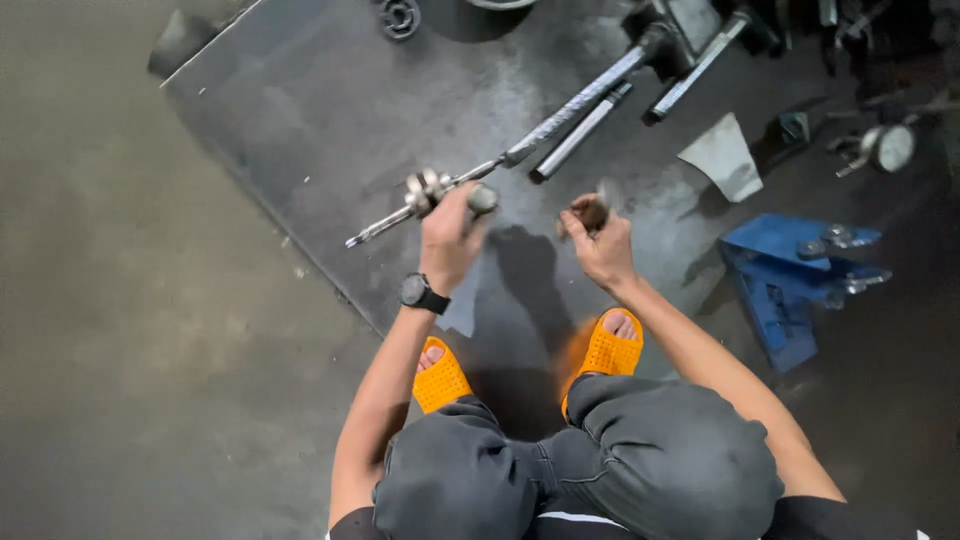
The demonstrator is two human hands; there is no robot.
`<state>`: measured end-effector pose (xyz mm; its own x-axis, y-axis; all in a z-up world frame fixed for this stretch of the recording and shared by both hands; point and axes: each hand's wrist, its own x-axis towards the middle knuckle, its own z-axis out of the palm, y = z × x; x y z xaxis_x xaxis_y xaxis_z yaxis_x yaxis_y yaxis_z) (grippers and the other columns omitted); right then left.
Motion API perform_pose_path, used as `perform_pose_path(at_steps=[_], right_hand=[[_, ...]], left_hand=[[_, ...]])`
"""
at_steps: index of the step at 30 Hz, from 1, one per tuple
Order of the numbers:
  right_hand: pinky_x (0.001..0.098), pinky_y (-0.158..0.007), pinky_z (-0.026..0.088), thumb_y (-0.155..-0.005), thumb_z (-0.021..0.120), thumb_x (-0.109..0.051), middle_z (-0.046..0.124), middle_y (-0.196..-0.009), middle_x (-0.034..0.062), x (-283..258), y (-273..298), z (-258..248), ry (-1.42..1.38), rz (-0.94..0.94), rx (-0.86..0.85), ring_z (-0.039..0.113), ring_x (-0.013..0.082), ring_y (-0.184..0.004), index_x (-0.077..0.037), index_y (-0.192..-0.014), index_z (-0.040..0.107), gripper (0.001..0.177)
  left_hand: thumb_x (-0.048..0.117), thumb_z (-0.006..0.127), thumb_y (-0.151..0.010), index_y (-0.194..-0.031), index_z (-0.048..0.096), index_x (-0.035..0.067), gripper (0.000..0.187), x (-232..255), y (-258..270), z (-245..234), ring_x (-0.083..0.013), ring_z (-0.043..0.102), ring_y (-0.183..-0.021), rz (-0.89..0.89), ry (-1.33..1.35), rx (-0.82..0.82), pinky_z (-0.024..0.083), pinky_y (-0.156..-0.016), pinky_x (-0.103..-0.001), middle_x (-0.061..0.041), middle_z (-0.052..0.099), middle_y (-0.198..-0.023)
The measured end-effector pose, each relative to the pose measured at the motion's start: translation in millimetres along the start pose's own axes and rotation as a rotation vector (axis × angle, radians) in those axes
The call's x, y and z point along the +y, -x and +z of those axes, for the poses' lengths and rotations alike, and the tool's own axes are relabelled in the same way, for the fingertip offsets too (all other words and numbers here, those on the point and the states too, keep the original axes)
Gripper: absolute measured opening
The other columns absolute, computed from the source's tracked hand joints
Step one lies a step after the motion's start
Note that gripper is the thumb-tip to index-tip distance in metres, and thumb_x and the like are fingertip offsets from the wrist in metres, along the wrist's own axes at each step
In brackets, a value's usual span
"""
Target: The person places a shaft with attached bearings into a blue vise and uses a dial indicator to measure runout by rotating the shaft and observing the gauge. The person repeatedly repositions the shaft and adjusts the indicator throughout the clip.
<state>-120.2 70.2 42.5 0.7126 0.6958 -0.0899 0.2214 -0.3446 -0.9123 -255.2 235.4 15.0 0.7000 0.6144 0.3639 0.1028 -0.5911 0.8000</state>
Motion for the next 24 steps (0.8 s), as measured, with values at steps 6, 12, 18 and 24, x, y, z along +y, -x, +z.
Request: perform_pose_path(at_steps=[6,12,18,24], right_hand=[[0.0349,-0.045,0.047,-0.095,0.040,-0.027,0.054,-0.044,0.0098,47.6,-28.8,-31.8,0.088,0.574,-0.015,0.060,0.0253,-0.039,0.001,-0.080,0.050,0.033],[0.0510,-0.071,0.047,-0.088,0.054,-0.035,0.064,-0.077,0.0181,52.2,-50.9,-54.2,0.519,0.505,-0.150,0.061,0.0394,-0.085,0.004,-0.106,0.054,0.043],[0.0396,-0.060,0.050,-0.089,0.058,-0.022,0.065,-0.071,0.0148,66.5,-51.2,-48.7,0.513,0.175,-0.238,0.065,0.0322,-0.074,0.000,-0.101,0.060,0.025],[0.0306,-0.071,0.046,-0.084,0.057,-0.016,0.056,-0.100,0.0059,34.0,-86.7,28.0,0.615,-0.714,-0.171,0.053,0.0235,-0.087,-0.007,-0.109,0.057,0.026]], left_hand=[[0.025,0.067,-0.078,-0.082,0.050,0.006,0.025,-24.3,-5.6,98.4,-0.0266,0.061,-0.063,-0.115,-0.307,-0.521,0.050,-0.057,-0.038,-0.007,0.054,-0.068],[0.026,0.062,-0.085,-0.103,0.053,0.002,0.031,-9.7,-23.5,108.9,-0.0287,0.059,-0.089,-0.022,-0.457,-0.393,0.048,-0.076,-0.038,-0.011,0.058,-0.089],[0.014,0.061,-0.088,-0.096,0.064,0.004,0.014,16.3,34.2,17.7,-0.0235,0.064,-0.083,-0.658,0.204,-0.166,0.053,-0.073,-0.033,-0.010,0.064,-0.085],[0.019,0.058,-0.091,-0.110,0.052,-0.002,0.029,-13.6,54.3,-19.2,-0.0240,0.057,-0.101,-1.189,0.913,0.543,0.051,-0.079,-0.036,-0.014,0.056,-0.110]])
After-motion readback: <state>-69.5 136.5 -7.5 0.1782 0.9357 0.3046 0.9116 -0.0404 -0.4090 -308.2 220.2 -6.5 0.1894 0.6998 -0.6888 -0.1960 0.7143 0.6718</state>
